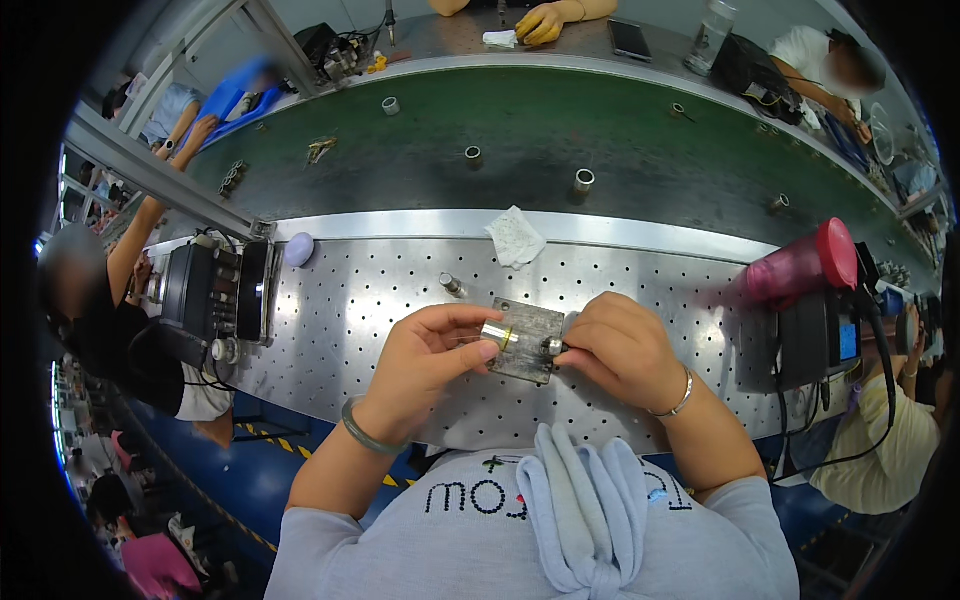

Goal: The person picks up small cylindrical metal components from a conveyor belt and places them into a metal jig. They then use a soldering iron to apply solder to the components while holding them in place. The person repeats this process for multiple components.

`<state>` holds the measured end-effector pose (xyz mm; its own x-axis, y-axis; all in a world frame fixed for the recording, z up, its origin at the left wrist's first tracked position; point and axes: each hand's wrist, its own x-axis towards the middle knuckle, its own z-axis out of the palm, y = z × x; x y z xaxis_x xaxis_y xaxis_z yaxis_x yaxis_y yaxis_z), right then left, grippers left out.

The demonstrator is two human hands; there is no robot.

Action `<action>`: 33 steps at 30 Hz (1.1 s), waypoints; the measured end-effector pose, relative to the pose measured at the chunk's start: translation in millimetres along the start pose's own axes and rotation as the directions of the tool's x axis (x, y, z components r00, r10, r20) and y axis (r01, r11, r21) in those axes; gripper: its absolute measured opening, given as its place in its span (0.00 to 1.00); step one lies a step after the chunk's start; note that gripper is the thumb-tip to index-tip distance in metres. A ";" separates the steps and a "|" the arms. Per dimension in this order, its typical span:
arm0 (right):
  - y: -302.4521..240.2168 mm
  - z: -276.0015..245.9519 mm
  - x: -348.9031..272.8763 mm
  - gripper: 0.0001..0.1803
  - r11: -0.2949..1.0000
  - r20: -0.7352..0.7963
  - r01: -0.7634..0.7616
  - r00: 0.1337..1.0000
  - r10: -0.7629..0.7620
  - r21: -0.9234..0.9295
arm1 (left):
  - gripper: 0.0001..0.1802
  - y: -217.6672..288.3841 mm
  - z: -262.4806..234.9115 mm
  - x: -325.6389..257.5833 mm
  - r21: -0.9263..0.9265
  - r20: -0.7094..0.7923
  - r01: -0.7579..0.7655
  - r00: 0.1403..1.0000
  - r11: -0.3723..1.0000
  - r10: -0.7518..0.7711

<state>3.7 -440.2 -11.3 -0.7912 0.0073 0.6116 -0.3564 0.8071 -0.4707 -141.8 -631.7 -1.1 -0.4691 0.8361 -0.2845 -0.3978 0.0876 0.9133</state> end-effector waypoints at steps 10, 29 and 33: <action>1.2 -0.1 0.7 0.12 1.000 -0.014 -0.004 1.000 0.004 0.017 | 0.18 -0.2 -53.4 -5.3 0.981 -0.048 -0.056 0.856 0.184 0.514; -3.6 -2.3 4.8 0.11 1.000 0.029 0.014 0.999 -0.014 0.001 | 0.08 42.5 -80.1 27.5 -0.212 -0.456 -0.589 0.765 0.780 0.454; -2.7 -1.2 3.0 0.11 1.000 0.032 0.014 0.999 -0.013 -0.023 | 0.12 55.4 -120.1 6.2 -0.873 -0.333 -0.451 0.828 0.184 0.451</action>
<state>2.9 -441.7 -7.4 -0.8018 -0.0218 0.5972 -0.3555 0.8207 -0.4473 -261.5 -686.8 12.8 -0.8304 0.5514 0.0795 -0.5499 -0.8342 0.0418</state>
